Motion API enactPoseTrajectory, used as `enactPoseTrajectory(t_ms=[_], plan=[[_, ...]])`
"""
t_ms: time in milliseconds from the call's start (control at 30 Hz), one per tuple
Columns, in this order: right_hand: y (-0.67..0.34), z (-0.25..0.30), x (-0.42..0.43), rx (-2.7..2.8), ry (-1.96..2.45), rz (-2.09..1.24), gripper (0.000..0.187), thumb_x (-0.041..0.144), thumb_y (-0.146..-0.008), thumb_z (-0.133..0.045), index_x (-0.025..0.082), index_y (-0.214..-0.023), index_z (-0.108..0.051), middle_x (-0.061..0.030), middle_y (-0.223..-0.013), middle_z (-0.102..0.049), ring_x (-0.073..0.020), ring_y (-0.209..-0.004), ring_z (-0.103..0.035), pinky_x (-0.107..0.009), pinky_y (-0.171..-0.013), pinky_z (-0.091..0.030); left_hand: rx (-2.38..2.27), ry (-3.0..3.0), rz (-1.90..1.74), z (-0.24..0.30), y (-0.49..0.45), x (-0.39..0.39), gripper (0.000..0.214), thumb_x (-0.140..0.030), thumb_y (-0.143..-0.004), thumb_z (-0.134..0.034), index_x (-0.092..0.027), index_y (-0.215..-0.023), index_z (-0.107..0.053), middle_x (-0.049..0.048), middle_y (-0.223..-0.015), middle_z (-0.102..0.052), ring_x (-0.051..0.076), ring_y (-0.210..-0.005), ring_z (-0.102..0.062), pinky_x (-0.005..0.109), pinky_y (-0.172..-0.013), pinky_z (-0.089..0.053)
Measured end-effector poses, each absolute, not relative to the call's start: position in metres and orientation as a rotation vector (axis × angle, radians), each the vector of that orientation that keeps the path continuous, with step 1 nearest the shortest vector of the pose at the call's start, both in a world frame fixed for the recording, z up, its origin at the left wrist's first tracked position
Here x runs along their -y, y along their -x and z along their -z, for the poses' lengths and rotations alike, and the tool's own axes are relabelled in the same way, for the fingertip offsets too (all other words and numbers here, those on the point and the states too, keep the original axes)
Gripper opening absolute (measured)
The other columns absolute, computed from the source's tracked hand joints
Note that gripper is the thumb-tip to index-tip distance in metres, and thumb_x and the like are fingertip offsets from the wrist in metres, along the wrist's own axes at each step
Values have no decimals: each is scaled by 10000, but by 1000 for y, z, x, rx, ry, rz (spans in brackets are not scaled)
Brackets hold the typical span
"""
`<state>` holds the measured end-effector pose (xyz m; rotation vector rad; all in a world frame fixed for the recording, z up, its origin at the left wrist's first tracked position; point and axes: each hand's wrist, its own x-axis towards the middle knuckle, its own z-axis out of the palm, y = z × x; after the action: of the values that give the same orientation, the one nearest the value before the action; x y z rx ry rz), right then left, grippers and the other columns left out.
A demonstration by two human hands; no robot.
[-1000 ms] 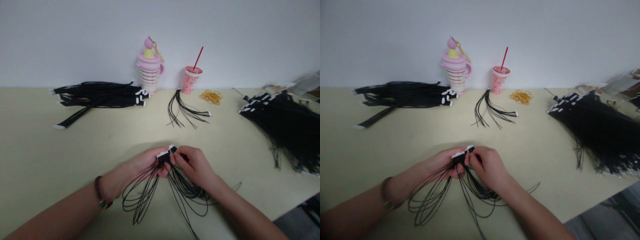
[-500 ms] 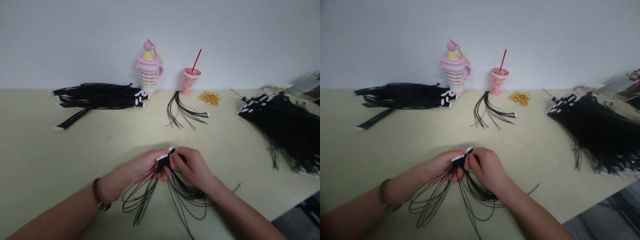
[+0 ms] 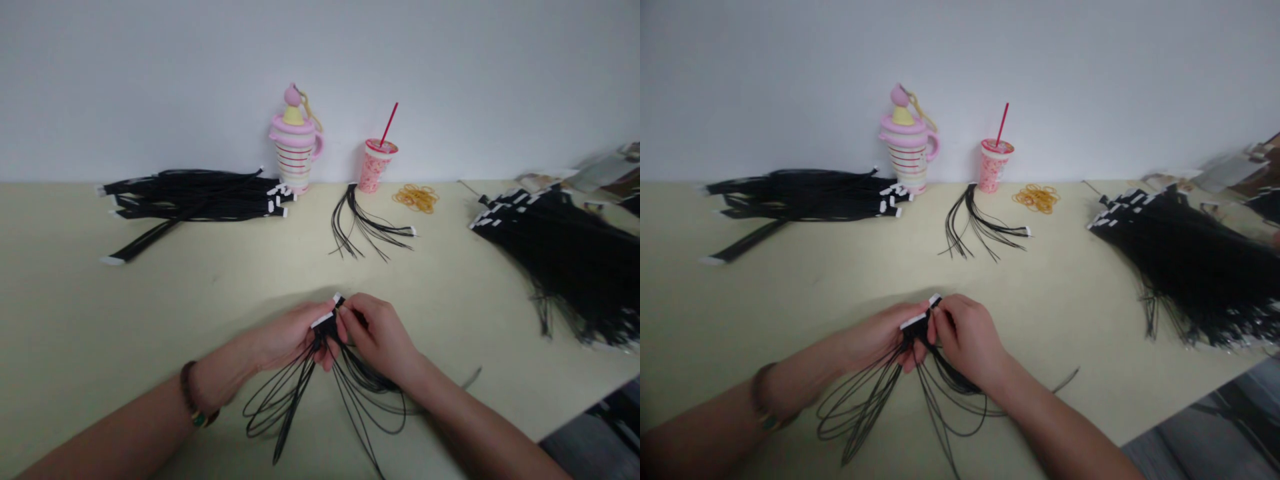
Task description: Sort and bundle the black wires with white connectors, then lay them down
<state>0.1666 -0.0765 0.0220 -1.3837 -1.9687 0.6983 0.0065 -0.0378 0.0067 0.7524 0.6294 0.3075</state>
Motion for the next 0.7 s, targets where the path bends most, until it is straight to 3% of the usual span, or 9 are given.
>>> enactPoseTrajectory(t_ms=[167, 367, 700], plan=[[-166, -22, 76, 1972, 1379, -695, 270, 127, -868, -420, 149, -608, -488, 1, -630, -501, -95, -609, -461, -213, -597, -324, -640, -775, -324, -6, -8, 39, 422, -463, -884, -374, -126, -713, -562, 33, -498, -561, 103, -394, -518, 197, -396, -375], [-168, -28, 77, 1943, 1370, -741, 224, 120, -840, -441, 146, -628, -511, 19, -597, -481, -78, -559, -426, -207, -550, -300, -641, -786, -351, -2, -6, 36, 465, -389, -919, -270, -119, -688, -571, 50, -500, -561, 93, -380, -505, 181, -374, -357], [-170, -30, 77, 1924, 1359, -768, 207, 130, -845, -445, 147, -659, -532, 23, -599, -492, -73, -558, -431, -209, -550, -306, -675, -767, -377, -5, -7, 34, 416, -379, -891, -322, -126, -671, -568, 40, -458, -540, 85, -361, -480, 164, -366, -357]])
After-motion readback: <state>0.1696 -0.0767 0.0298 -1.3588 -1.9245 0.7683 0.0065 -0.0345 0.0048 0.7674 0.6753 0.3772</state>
